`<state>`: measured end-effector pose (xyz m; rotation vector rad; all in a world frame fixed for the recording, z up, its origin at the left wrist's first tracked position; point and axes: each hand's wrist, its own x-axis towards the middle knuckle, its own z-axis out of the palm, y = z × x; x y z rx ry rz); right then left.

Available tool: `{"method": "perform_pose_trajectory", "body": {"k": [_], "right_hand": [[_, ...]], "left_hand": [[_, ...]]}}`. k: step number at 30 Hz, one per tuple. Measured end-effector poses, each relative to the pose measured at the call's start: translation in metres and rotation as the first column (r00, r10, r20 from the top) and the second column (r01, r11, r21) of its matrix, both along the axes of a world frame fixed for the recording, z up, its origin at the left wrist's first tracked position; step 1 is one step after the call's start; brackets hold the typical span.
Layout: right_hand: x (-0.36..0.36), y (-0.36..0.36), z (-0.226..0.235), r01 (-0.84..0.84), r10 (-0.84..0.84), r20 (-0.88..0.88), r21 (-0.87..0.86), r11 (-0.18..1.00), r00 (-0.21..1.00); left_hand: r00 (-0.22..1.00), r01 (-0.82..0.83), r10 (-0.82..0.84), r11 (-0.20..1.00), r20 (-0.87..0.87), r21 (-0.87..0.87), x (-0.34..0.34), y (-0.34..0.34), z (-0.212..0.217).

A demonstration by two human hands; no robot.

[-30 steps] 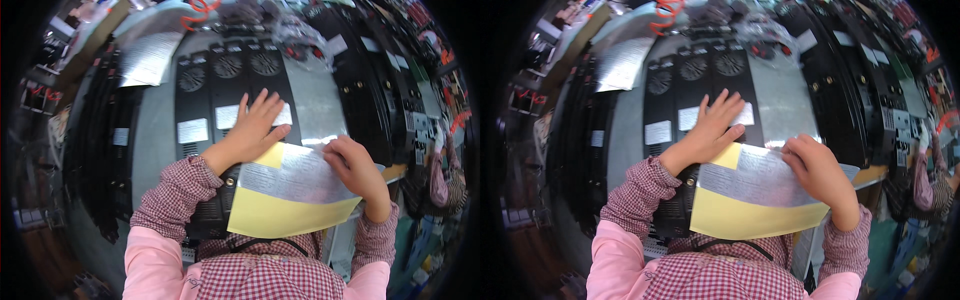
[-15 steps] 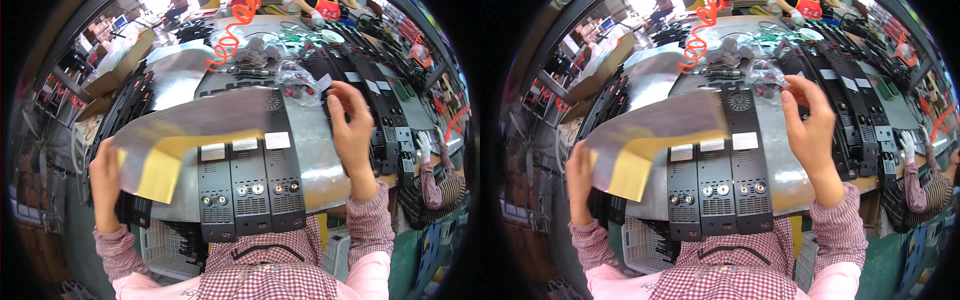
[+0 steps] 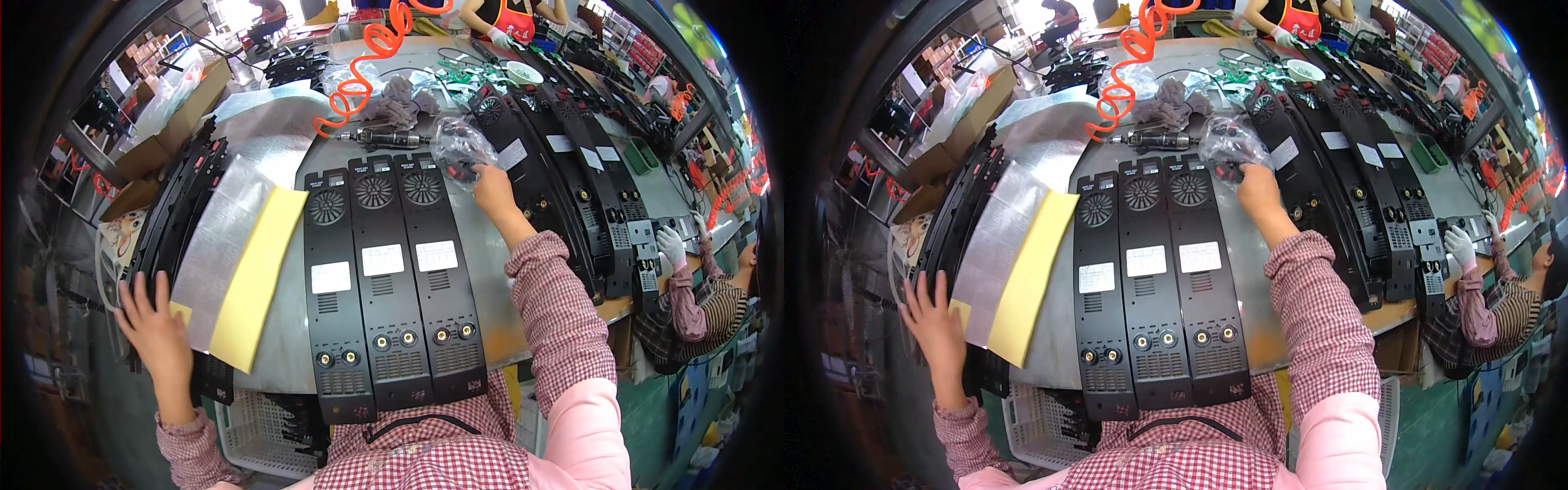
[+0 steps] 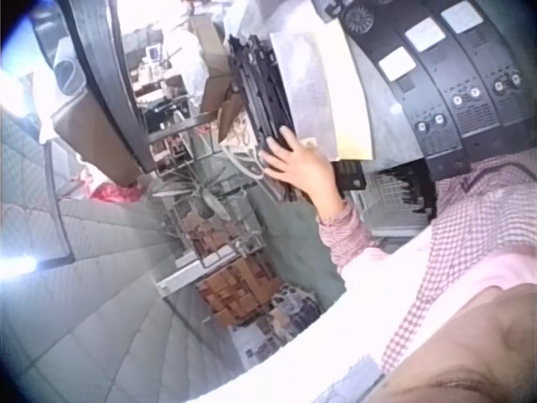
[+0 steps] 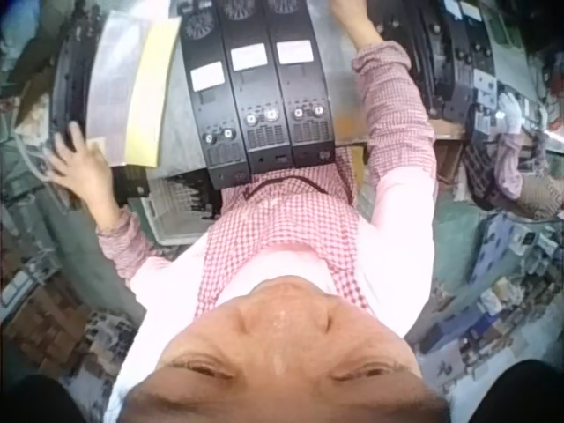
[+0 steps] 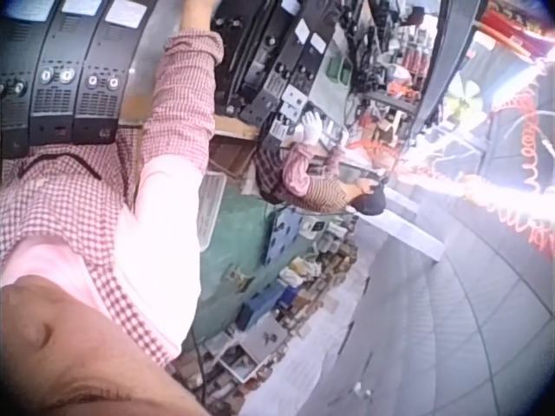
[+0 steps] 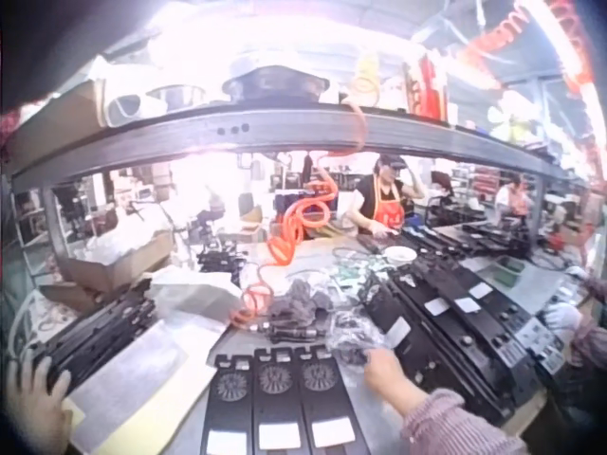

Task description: The person retrieves black electronic units from a white basket and places them on a workbench. They apply white labels to the back of each unit, then attach small red switches to the front. The person repeats this process for multiple units, handling them one at a time.

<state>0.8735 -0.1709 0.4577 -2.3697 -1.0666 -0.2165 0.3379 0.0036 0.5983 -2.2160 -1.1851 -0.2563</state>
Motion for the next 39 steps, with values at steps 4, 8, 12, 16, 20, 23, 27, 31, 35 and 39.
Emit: {"method": "perform_pose_trajectory", "body": {"k": [4, 8, 12, 16, 20, 23, 27, 31, 35, 39], "right_hand": [[0.011, 0.022, 0.014, -0.086, 0.091, 0.009, -0.254, 0.963, 0.996], [0.003, 0.040, 0.001, -0.056, 0.119, 0.263, -0.237, 0.970, 0.957], [0.013, 0.056, 0.006, -0.037, 0.101, 0.164, -0.354, 0.934, 0.981], [0.008, 0.049, -0.010, 0.051, -0.003, 0.482, -0.087, 0.995, 0.876], [0.010, 0.052, -0.010, 0.039, 0.014, 0.211, -0.247, 0.968, 0.977], [0.000, 0.054, -0.004, 0.080, -0.020, 0.198, -0.297, 0.951, 0.980], [-0.001, 0.047, -0.009, 0.069, 0.013, 0.346, -0.223, 0.972, 0.938], [-0.001, 0.039, -0.012, -0.019, 0.070, 0.250, -0.200, 0.980, 0.966], [-0.005, 0.030, -0.017, -0.053, 0.091, 0.378, -0.110, 0.993, 0.921], [-0.012, 0.016, -0.013, -0.162, 0.157, 0.254, -0.003, 0.987, 0.954]], "left_hand": [[0.806, 0.566, -0.301, 0.644, 0.509, -0.515, 0.060, -0.032, -0.015], [0.795, 0.603, -0.415, 0.466, 0.442, -0.647, 0.108, -0.035, -0.065], [0.890, 0.450, -0.354, 0.590, 0.286, -0.670, 0.122, -0.005, -0.118], [0.937, 0.349, -0.245, 0.698, 0.249, -0.625, 0.125, 0.029, -0.141], [0.934, 0.351, -0.262, 0.803, 0.243, -0.483, 0.146, 0.045, -0.155], [0.892, 0.425, -0.291, 0.803, 0.347, -0.419, 0.166, 0.057, -0.150], [0.840, 0.449, -0.205, 0.783, 0.503, -0.431, 0.193, 0.062, -0.153], [0.802, 0.440, -0.149, 0.802, 0.578, -0.404, 0.202, 0.077, -0.163], [0.751, 0.484, -0.125, 0.773, 0.649, -0.411, 0.224, 0.083, -0.163], [0.760, 0.530, -0.268, 0.783, 0.592, -0.326, 0.240, 0.080, -0.175]]}}
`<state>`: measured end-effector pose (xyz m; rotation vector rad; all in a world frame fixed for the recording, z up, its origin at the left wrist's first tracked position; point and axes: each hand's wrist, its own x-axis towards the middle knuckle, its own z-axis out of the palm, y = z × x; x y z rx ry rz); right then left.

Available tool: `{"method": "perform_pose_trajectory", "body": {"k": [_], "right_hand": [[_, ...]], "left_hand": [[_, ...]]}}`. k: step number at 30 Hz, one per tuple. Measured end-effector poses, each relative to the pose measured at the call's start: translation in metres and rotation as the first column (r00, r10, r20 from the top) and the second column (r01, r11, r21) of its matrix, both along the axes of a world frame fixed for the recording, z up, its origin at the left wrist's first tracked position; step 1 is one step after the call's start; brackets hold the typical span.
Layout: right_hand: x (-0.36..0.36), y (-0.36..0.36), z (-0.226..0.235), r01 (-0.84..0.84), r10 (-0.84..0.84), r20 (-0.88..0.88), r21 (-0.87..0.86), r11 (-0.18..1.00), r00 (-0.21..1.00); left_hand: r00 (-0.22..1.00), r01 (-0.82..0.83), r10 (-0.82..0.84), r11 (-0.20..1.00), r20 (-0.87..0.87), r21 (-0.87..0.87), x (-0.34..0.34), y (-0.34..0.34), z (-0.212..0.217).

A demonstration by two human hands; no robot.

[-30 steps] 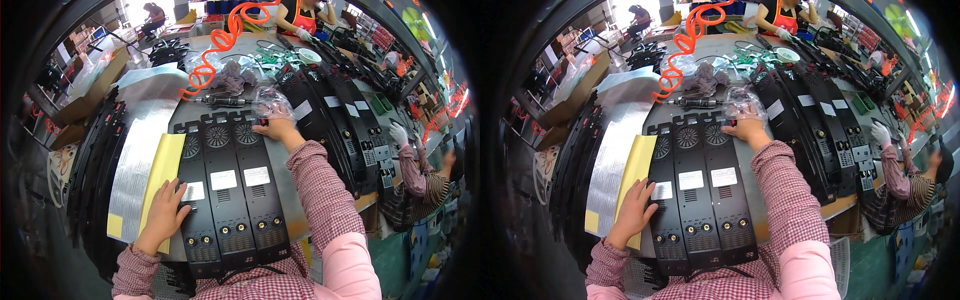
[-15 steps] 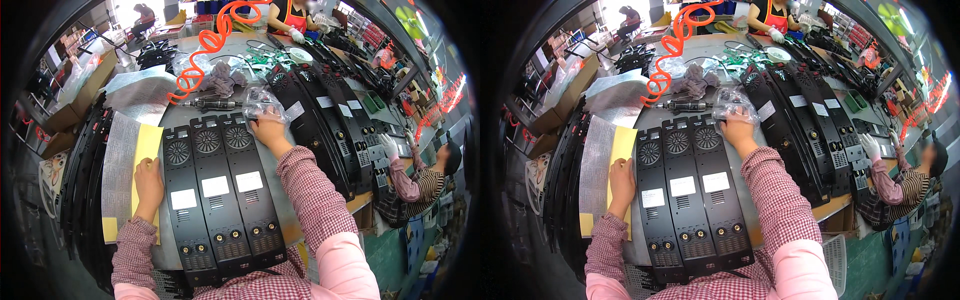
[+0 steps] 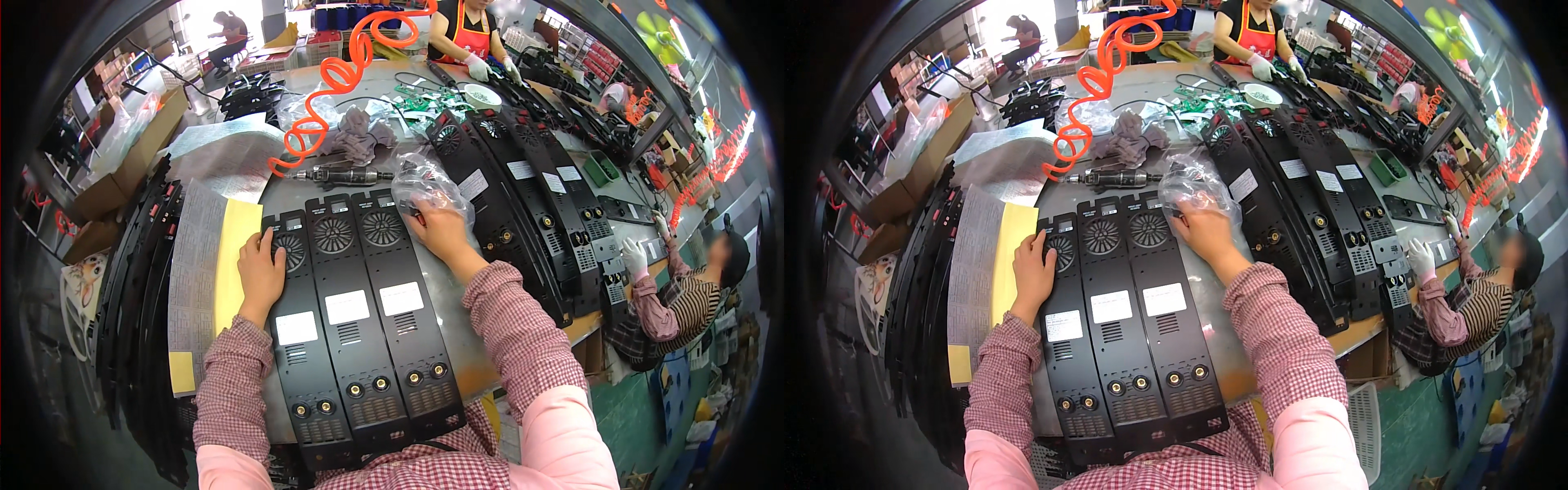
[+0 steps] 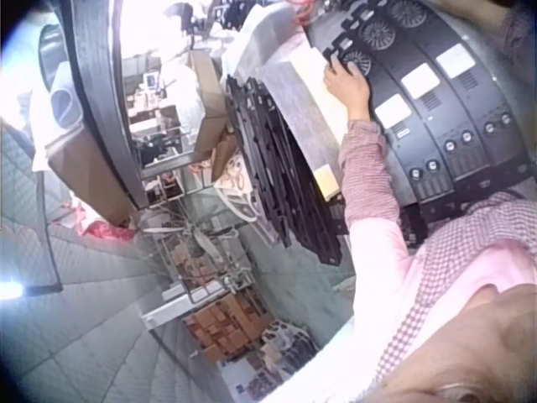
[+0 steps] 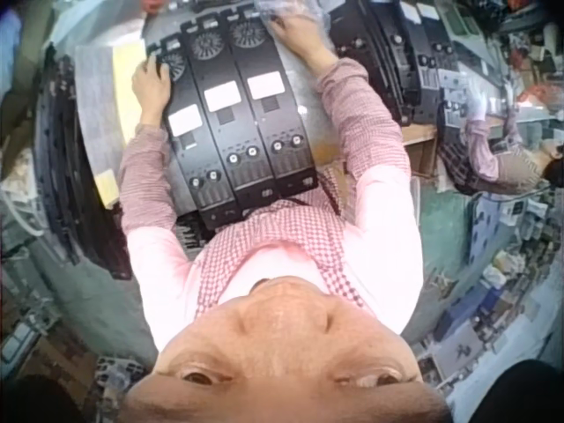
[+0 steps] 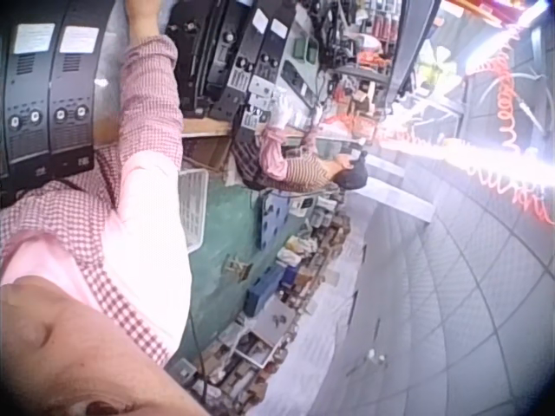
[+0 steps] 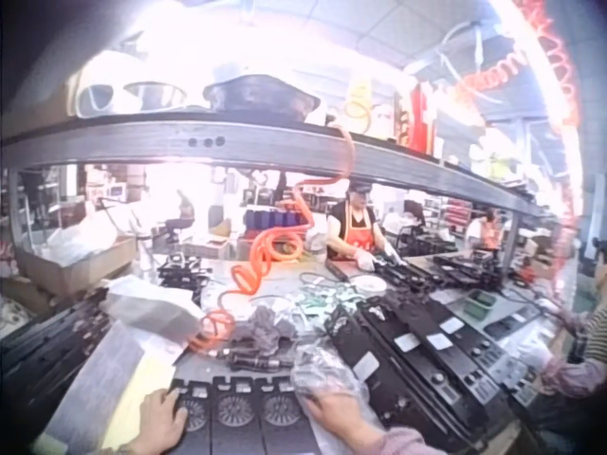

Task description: The person retrieves black electronic units from a white basket and places them on a workbench. They apply white labels to the back of each unit, then attach small red switches to the front. The person repeats this process for multiple units, handling them one at a time.

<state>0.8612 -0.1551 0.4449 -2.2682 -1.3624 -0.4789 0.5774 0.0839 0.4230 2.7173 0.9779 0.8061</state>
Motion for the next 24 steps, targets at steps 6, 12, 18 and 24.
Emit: {"method": "perform_pose_trajectory", "body": {"k": [6, 12, 18, 24], "right_hand": [[-0.022, -0.045, 0.014, -0.135, 0.133, 0.047, 0.035, 0.990, 0.990], [-0.049, -0.059, 0.008, -0.141, 0.137, 0.064, 0.057, 0.988, 0.989], [-0.027, -0.049, -0.020, 0.053, -0.061, 0.023, 0.253, 0.966, 0.998], [-0.025, -0.049, -0.017, 0.082, -0.031, -0.225, 0.224, 0.971, 0.974]], "left_hand": [[0.994, -0.050, 0.047, 0.999, -0.102, -0.020, 0.022, 0.017, 0.001], [0.989, -0.110, 0.111, 0.994, -0.102, 0.013, 0.039, 0.020, 0.010], [0.993, -0.100, 0.103, 0.994, 0.060, -0.049, 0.050, 0.035, 0.008], [0.968, 0.040, 0.048, 0.940, 0.247, -0.339, 0.036, 0.043, 0.045]]}}
